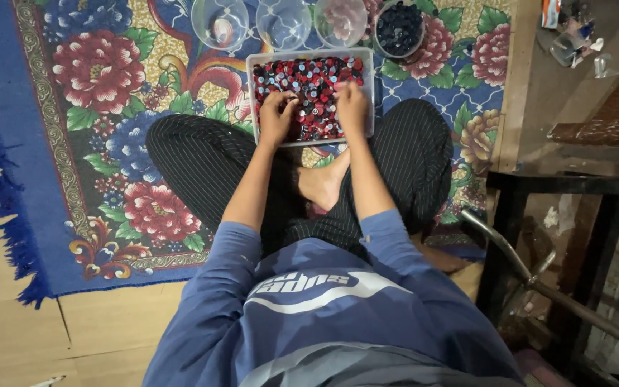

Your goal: The person sits cross-legged on a rug and sorts small colorful buttons from a large plastic container into smaller bowls. They pick up buttons by hand and place them into separate bowls based on color.

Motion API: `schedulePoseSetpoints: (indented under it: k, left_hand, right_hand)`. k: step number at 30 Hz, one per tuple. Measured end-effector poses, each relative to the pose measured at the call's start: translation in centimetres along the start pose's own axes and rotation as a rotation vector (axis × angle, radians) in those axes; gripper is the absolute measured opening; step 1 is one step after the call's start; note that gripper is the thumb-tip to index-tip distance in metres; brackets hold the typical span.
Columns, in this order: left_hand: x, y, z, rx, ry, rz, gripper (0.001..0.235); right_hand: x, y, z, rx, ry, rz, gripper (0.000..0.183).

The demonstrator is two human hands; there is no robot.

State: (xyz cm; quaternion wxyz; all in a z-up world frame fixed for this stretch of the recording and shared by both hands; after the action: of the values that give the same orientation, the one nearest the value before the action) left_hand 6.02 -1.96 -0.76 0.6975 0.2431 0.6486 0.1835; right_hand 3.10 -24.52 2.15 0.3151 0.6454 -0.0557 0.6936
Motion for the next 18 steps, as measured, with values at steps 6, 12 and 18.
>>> schedulePoseSetpoints:
  k: [6, 12, 18]
  left_hand:
    - [-1.9, 0.8, 0.1, 0.083, 0.007, 0.035, 0.013]
    - [-1.3, 0.5, 0.1, 0.074, 0.037, 0.017, 0.01]
    - [-1.5, 0.3, 0.0, 0.049, 0.023, 0.051, 0.012]
  right_hand:
    - [-4.4, 3.0, 10.7, -0.095, -0.239, 0.084, 0.042]
    - [-3.9, 5.5, 10.5, -0.058, -0.246, 0.103, 0.053]
    - [3.0, 2.7, 1.1, 0.037, 0.078, 0.269, 0.021]
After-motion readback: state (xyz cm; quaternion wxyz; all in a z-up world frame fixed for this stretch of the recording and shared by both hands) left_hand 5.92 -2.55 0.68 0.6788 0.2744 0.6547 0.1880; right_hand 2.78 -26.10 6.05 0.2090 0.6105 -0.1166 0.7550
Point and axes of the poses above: each hand's wrist, its own z-axis towards the middle knuckle, its own y-axis out of the back of the hand, x = y × z, the point moved 5 cm from there along z, towards the middle knuckle, and after that the axes turned 15 degrees about z, right-handed, at the moved point
